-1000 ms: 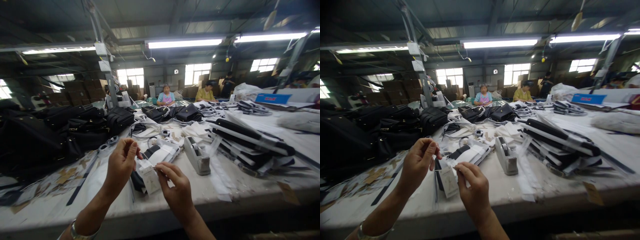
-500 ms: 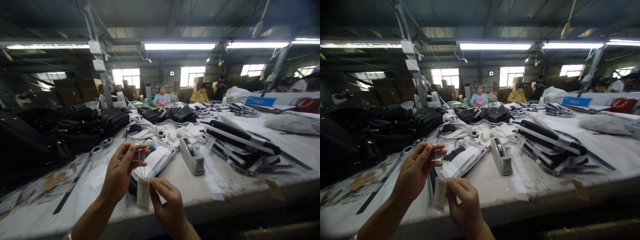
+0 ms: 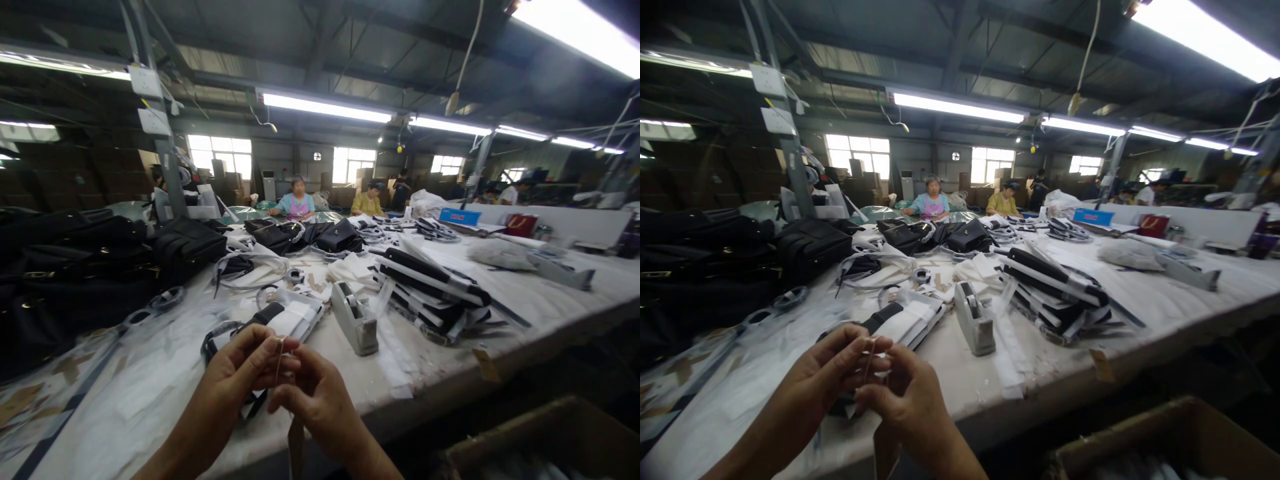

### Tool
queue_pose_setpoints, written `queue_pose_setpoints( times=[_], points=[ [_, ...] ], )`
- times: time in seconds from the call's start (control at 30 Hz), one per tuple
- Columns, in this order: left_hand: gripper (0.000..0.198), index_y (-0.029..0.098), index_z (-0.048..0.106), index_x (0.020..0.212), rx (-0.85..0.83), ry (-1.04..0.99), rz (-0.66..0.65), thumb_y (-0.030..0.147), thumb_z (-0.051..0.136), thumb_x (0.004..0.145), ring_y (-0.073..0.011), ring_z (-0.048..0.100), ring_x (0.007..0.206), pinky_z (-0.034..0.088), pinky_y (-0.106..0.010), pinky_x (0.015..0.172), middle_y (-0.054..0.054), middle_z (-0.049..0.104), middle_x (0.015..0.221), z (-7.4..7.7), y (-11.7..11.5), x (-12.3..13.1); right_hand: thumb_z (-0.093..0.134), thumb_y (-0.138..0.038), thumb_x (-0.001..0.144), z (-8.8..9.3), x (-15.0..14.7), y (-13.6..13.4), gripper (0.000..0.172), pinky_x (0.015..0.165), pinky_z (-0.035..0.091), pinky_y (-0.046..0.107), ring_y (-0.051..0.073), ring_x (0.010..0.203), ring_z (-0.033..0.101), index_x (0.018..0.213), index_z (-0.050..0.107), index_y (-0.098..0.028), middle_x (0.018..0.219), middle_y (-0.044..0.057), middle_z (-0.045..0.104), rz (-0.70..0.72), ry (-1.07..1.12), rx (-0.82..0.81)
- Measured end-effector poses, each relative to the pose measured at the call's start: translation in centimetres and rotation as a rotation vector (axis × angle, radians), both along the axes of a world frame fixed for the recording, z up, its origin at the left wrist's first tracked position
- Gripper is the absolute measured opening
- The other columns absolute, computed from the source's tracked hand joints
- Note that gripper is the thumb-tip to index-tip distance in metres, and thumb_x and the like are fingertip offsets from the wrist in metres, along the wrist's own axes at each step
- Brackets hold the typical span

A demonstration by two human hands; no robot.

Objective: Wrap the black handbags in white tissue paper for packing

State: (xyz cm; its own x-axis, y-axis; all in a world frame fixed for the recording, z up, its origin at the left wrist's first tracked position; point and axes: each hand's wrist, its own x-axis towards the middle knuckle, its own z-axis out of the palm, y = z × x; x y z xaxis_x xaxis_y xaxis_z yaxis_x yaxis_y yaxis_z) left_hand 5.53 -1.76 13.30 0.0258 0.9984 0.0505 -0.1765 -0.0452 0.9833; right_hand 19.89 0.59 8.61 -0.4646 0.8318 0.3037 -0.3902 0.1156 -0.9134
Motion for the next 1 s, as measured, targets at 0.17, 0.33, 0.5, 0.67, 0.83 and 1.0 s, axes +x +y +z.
queue_pose_setpoints(
  times=[0.17, 0.33, 0.5, 0.67, 0.83, 1.0],
  points=[
    [0.031, 0.024, 0.063, 0.090, -0.075, -0.045, 0.052, 0.052, 0.071, 0.079, -0.0274, 0.072, 0.087, 0.061, -0.037, 0.065, -0.011, 0.068, 0.119, -1.7, 0.2, -1.1, 0.079, -0.036, 0.076, -1.6, -0.3, 0.5, 0.041, 0.047, 0.047, 0.018, 0.007, 0.052, 0.054, 0.114, 0.067, -0.021, 0.081, -0.001, 0.066, 0.067, -0.094, -0.081],
    [0.023, 0.023, 0.065, 0.088, -0.057, -0.177, 0.110, 0.045, 0.071, 0.081, -0.0218, 0.071, 0.085, 0.058, -0.036, 0.082, -0.007, 0.071, 0.106, -2.4, 0.5, -2.9, 0.079, -0.044, 0.076, -1.9, -0.7, 1.3, 0.036, 0.040, 0.029, 0.018, 0.003, 0.041, 0.040, 0.097, 0.073, -0.016, 0.070, 0.002, 0.070, -0.051, -0.136, -0.178],
    [0.025, 0.021, 0.065, 0.082, -0.091, -0.140, 0.053, 0.046, 0.068, 0.084, -0.0199, 0.069, 0.080, 0.058, -0.033, 0.080, -0.005, 0.068, 0.092, -3.6, 0.9, -5.6, 0.078, -0.046, 0.076, -0.9, -1.0, 3.6, 0.034, 0.042, 0.024, 0.020, 0.003, 0.042, 0.038, 0.079, 0.075, -0.013, 0.070, 0.006, 0.071, -0.045, -0.208, -0.185],
    [0.034, 0.021, 0.066, 0.094, -0.014, 0.211, 0.233, 0.054, 0.061, 0.087, -0.0219, 0.071, 0.087, 0.055, -0.036, 0.086, -0.008, 0.071, 0.099, -5.2, 4.5, -13.1, 0.072, -0.043, 0.082, 0.8, -2.3, 7.3, 0.031, 0.043, 0.025, 0.020, 0.004, 0.045, 0.038, 0.079, 0.076, -0.013, 0.070, 0.004, 0.069, -0.061, -0.426, -0.053],
    [0.033, 0.016, 0.071, 0.082, -0.158, 0.355, 0.291, 0.045, 0.078, 0.068, -0.0224, 0.070, 0.075, 0.055, -0.030, 0.065, -0.009, 0.073, 0.084, -7.9, 8.7, -20.1, 0.062, -0.037, 0.085, 2.2, -6.6, 11.5, 0.027, 0.045, 0.031, 0.019, 0.006, 0.047, 0.042, 0.079, 0.076, -0.014, 0.068, 0.002, 0.069, -0.082, -0.737, 0.200],
    [0.024, 0.014, 0.075, 0.075, -0.309, 0.262, 0.031, 0.034, 0.081, 0.063, -0.0187, 0.068, 0.069, 0.052, -0.025, 0.062, -0.007, 0.073, 0.075, -10.5, 10.5, -21.2, 0.059, -0.027, 0.082, 1.4, -12.2, 15.0, 0.024, 0.048, 0.035, 0.019, 0.008, 0.048, 0.048, 0.073, 0.078, -0.015, 0.056, 0.001, 0.065, -0.047, -1.049, 0.380]
  ],
)
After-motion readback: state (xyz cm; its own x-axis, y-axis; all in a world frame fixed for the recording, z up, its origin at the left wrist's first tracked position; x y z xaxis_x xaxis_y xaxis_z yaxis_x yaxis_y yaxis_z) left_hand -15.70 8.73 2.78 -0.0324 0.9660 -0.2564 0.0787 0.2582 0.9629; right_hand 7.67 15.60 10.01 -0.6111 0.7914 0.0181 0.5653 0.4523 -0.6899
